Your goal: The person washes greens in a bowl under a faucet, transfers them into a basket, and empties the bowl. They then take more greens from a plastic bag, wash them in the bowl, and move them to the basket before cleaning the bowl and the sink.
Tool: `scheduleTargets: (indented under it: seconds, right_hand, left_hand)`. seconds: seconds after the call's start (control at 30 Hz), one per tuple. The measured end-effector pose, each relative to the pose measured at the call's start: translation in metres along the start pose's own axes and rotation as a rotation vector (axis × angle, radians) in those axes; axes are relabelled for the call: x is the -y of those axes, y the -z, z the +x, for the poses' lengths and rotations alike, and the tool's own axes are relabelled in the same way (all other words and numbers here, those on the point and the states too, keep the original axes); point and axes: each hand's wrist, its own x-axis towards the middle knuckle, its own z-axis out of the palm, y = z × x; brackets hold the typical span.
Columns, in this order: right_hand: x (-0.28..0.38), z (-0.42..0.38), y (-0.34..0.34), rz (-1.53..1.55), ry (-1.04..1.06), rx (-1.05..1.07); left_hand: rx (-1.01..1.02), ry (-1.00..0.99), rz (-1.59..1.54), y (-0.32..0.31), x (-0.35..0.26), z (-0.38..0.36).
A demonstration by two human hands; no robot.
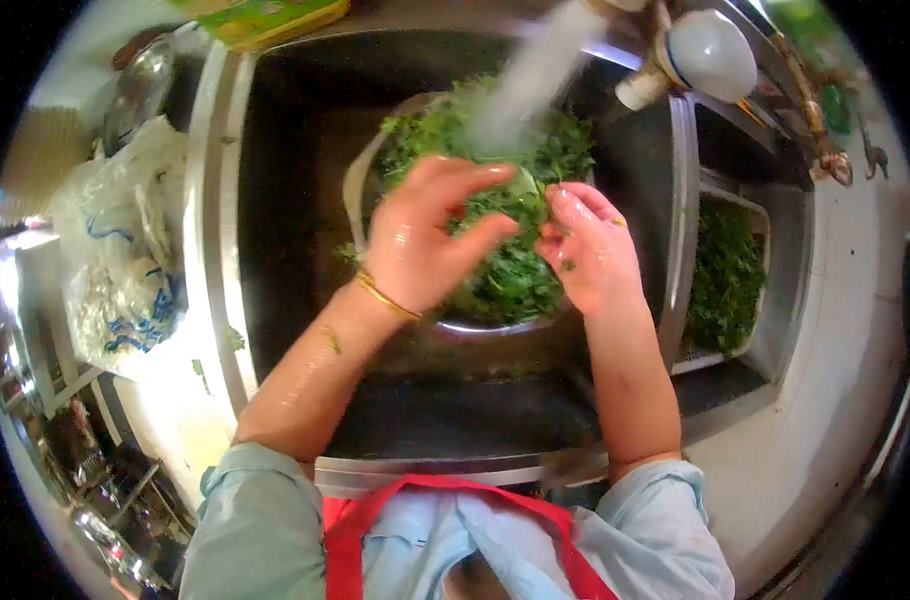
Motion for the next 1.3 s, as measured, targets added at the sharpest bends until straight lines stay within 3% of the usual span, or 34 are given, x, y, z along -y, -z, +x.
scheduleTargets:
  seconds: [0.1, 0.17, 0.2, 0.27, 0.33, 0.43, 0.53, 0.63, 0.7, 0.83, 0.97, 1.1, 1.17, 1.3]
  right_hand:
    - [-0.011, -0.008, -0.019, -0.05, 0.009, 0.083]
    - [-0.011, -0.011, -0.03, -0.049, 0.003, 0.149]
    - [-0.011, -0.007, -0.029, -0.012, 0.005, 0.249]
    - [-0.015, -0.003, -0.04, -0.104, 0.056, 0.257]
    - [-0.015, -0.006, -0.053, -0.231, 0.1, 0.283]
    - [-0.031, 0.005, -0.073, -0.592, 0.556, 0.354]
    - [-0.03, 0.001, -0.08, -0.741, 0.57, 0.342]
    - [-0.033, -0.002, -0.081, -0.785, 0.588, 0.316]
    - [-0.027, -0.004, -0.082, -0.856, 0.705, 0.321]
    - [-0.024, -0.005, -0.082, -0.854, 0.699, 0.284]
    - [-0.016, -0.006, -0.077, -0.829, 0.646, 0.272]
    - [-0.011, -0.004, -0.074, -0.812, 0.626, 0.322]
    - [-0.013, -0.004, -0.072, -0.784, 0.606, 0.321]
    - [-0.01, -0.002, -0.066, -0.84, 0.672, 0.315]
  left_hand:
    - [-0.045, -0.095, 0.005, -0.005, 0.006, -0.003]
    - [-0.063, 0.221, -0.183, 0.008, 0.006, -0.01]
    - [-0.089, 0.292, -0.322, 0.016, 0.008, -0.012]
    - [-0.135, 0.423, -0.613, 0.033, 0.015, -0.015]
    - [-0.148, 0.46, -0.671, 0.042, 0.012, -0.017]
    - [-0.211, 0.498, -0.83, 0.042, 0.002, -0.02]
    - [-0.347, 0.476, -1.026, 0.043, 0.004, -0.023]
    - [-0.426, 0.363, -0.824, 0.043, 0.016, -0.026]
    - [-0.444, 0.365, -0.874, 0.047, 0.022, -0.025]
    - [-0.447, 0.344, -1.041, 0.066, 0.028, -0.022]
    - [-0.433, 0.359, -0.877, 0.096, 0.014, -0.015]
    - [-0.11, 0.204, -0.487, 0.086, 0.002, -0.012]
    - [0.067, 0.249, -0.336, 0.087, 0.002, -0.011]
    - [0.064, 0.321, -0.294, 0.087, 0.007, -0.01]
